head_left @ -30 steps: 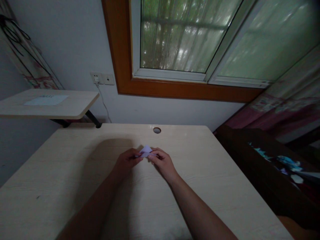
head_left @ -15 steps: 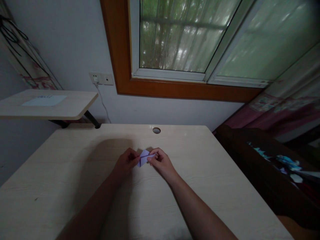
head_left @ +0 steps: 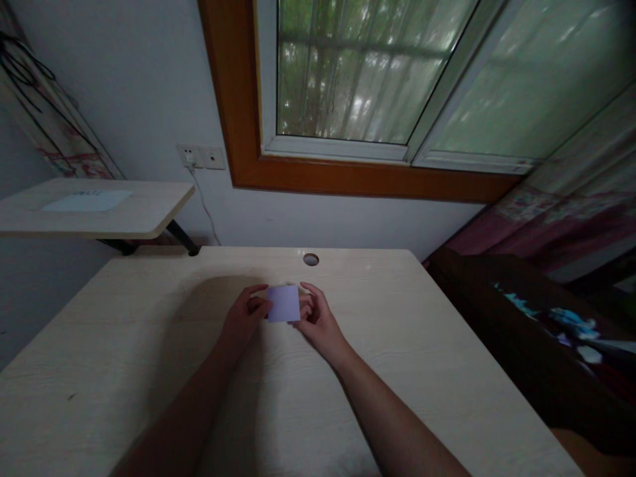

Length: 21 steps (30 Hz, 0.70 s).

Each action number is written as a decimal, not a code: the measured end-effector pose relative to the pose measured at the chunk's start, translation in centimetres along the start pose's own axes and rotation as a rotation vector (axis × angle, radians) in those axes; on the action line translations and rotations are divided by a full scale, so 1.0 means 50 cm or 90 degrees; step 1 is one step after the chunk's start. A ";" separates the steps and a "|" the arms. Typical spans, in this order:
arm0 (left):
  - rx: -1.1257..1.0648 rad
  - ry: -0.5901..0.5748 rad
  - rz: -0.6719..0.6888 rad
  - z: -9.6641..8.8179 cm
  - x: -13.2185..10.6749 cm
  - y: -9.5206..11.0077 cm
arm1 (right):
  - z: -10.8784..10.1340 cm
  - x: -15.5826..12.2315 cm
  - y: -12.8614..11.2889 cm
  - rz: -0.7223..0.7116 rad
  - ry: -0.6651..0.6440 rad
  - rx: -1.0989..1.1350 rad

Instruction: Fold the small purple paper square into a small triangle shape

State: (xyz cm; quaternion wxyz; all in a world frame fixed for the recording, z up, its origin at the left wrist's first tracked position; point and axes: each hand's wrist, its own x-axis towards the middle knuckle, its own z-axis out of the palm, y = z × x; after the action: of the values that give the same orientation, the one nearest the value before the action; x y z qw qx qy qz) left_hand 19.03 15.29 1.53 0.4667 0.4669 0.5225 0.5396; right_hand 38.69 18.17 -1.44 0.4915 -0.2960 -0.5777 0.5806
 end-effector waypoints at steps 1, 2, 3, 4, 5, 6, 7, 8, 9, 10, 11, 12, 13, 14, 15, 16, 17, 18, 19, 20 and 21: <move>-0.007 0.007 -0.006 0.001 0.000 0.003 | 0.000 -0.002 0.001 0.001 -0.004 -0.013; -0.009 0.012 -0.011 0.002 -0.001 0.005 | -0.001 -0.003 0.000 0.003 -0.007 -0.032; -0.008 0.015 -0.017 0.003 -0.001 0.006 | -0.001 -0.005 -0.002 0.002 -0.007 -0.055; -0.005 0.014 -0.022 0.004 -0.001 0.006 | -0.001 -0.005 -0.005 -0.007 -0.006 -0.082; -0.003 0.009 -0.028 0.004 -0.001 0.005 | -0.001 -0.006 -0.009 -0.025 -0.006 -0.110; -0.001 0.002 -0.033 0.003 0.000 0.003 | -0.002 -0.005 -0.014 -0.051 -0.004 -0.137; 0.000 -0.006 -0.036 0.003 0.000 0.001 | -0.002 -0.004 -0.018 -0.081 -0.004 -0.161; 0.001 -0.011 -0.038 0.002 0.001 -0.002 | -0.002 -0.003 -0.022 -0.108 -0.005 -0.179; 0.003 -0.012 -0.039 0.002 0.002 -0.005 | -0.002 -0.003 -0.026 -0.128 -0.006 -0.191; 0.006 -0.009 -0.039 0.001 0.002 -0.008 | -0.002 -0.002 -0.029 -0.138 -0.004 -0.198; 0.011 -0.005 -0.038 0.000 0.002 -0.010 | -0.001 -0.002 -0.031 -0.139 -0.001 -0.200; 0.016 -0.001 -0.038 0.000 0.002 -0.013 | 0.000 -0.002 -0.032 -0.133 0.004 -0.200; 0.020 0.001 -0.037 0.000 0.002 -0.015 | 0.001 -0.003 -0.033 -0.124 0.008 -0.200; 0.023 -0.001 -0.036 -0.001 0.002 -0.017 | 0.002 -0.003 -0.034 -0.115 0.013 -0.200; 0.029 -0.005 -0.033 -0.001 0.002 -0.018 | 0.002 -0.004 -0.035 -0.106 0.015 -0.200; 0.036 -0.012 -0.030 -0.001 0.002 -0.020 | 0.003 -0.004 -0.036 -0.099 0.016 -0.198; 0.045 -0.017 -0.026 -0.001 0.002 -0.022 | 0.003 -0.004 -0.036 -0.096 0.014 -0.194; 0.054 -0.023 -0.022 -0.001 0.002 -0.024 | 0.003 -0.003 -0.037 -0.097 0.010 -0.188; 0.062 -0.028 -0.017 -0.001 0.001 -0.025 | 0.003 -0.003 -0.038 -0.101 0.004 -0.181; 0.068 -0.034 -0.012 0.000 0.000 -0.027 | 0.003 -0.002 -0.038 -0.106 -0.001 -0.173; 0.073 -0.038 -0.008 0.001 -0.001 -0.028 | 0.003 -0.001 -0.039 -0.109 -0.007 -0.163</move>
State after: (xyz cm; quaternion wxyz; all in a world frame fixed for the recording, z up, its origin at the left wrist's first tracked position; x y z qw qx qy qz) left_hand 19.10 15.27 0.13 0.4577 0.5056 0.5413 0.4918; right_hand 39.02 17.75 0.43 0.4944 -0.3026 -0.6730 0.4593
